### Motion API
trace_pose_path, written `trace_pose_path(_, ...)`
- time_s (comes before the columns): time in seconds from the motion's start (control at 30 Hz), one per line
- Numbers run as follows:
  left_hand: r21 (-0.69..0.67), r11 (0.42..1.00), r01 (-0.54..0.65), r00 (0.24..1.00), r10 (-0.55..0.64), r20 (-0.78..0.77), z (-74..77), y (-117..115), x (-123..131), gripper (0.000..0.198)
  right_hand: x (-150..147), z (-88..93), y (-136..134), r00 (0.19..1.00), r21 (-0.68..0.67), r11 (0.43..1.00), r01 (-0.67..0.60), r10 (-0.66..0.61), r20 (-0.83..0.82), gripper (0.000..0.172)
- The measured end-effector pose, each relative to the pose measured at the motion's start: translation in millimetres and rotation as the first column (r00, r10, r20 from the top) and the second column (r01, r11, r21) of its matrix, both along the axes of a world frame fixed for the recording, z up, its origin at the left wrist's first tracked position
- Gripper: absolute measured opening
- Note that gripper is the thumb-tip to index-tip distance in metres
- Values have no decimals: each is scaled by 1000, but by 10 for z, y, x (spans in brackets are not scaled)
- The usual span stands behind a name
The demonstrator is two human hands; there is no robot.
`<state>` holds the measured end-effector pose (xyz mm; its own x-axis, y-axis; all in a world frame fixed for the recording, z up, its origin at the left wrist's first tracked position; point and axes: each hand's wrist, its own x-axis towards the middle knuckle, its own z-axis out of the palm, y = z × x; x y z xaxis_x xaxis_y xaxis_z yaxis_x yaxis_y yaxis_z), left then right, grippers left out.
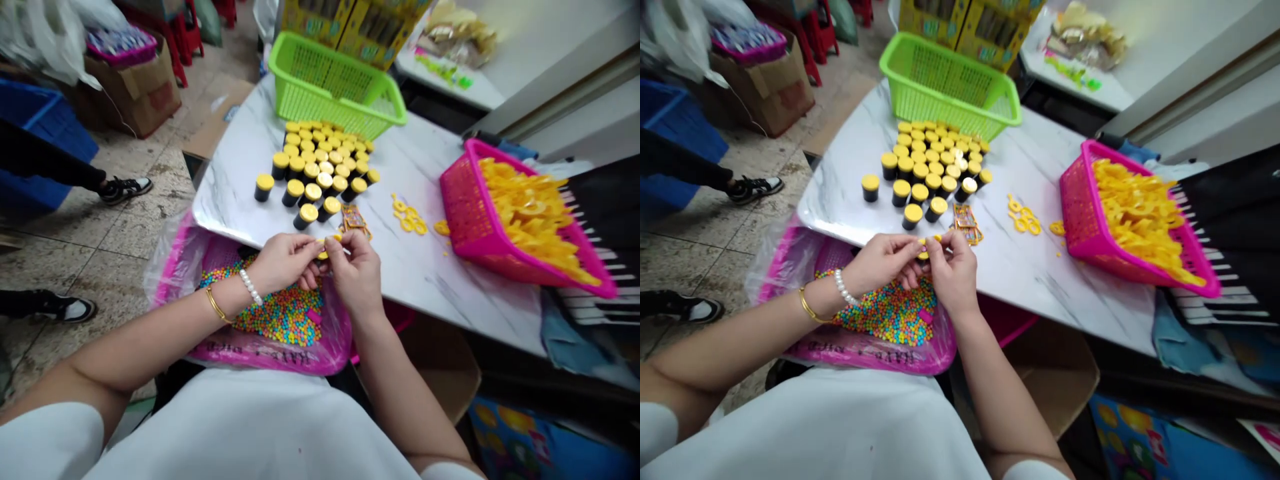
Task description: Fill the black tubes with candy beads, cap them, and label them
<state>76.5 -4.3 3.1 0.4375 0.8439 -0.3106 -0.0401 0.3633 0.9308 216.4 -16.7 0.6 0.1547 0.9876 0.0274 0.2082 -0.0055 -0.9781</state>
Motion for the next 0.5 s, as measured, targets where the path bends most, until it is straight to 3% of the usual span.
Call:
trace_pose_path(0.17, -111, 993, -49, 996, 58, 72, 25, -6, -55, 33, 6, -44, 2, 1000, -15, 1000, -20, 20, 4, 38)
trace_pose_path(0.3, -226, 974, -21, 998, 34, 52, 88, 14, -72, 41, 57, -30, 26, 995, -67, 992, -104, 103, -16, 40)
trace_pose_path(0.4, -204, 979, 24, 999, -28, -17, 92, 33, -52, 40, 125, 6, 27, 967, -153, 955, -253, 245, -73, 38)
trace_pose_path(0.5, -72, 997, -9, 995, 2, -100, 53, 68, -21, 38, 167, 39, 31, 943, -149, 931, -333, 323, -86, 31)
